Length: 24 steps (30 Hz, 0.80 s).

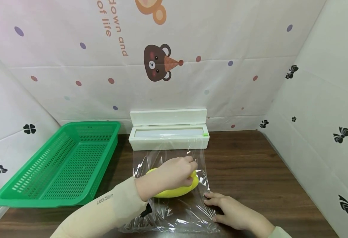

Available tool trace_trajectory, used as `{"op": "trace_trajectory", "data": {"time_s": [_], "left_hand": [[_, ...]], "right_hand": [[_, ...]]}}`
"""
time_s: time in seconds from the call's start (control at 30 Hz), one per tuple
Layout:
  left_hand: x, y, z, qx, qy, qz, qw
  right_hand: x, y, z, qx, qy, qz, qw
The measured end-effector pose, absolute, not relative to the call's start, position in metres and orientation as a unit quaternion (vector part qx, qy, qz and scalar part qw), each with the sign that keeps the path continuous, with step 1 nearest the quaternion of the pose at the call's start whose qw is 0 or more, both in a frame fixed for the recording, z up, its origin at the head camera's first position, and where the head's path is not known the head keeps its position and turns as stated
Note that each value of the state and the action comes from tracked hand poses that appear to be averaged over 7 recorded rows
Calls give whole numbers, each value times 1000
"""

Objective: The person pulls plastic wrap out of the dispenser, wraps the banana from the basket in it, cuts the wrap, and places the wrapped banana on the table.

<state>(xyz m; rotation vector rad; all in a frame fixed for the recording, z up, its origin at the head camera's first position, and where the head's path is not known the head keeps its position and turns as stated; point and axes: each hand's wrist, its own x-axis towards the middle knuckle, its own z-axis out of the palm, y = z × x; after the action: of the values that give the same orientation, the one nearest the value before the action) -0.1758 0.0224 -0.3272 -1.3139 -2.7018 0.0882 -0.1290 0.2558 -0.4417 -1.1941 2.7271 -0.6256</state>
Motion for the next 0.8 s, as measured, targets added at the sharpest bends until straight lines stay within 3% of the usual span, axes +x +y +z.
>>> {"op": "trace_trajectory", "data": {"time_s": [0.6, 0.8], "left_hand": [[-176, 35, -334, -428, -901, 50, 54], [-177, 35, -334, -419, -906, 48, 36]], "right_hand": [[-129, 254, -440, -372, 902, -205, 83], [-129, 255, -441, -378, 902, -199, 69]]}}
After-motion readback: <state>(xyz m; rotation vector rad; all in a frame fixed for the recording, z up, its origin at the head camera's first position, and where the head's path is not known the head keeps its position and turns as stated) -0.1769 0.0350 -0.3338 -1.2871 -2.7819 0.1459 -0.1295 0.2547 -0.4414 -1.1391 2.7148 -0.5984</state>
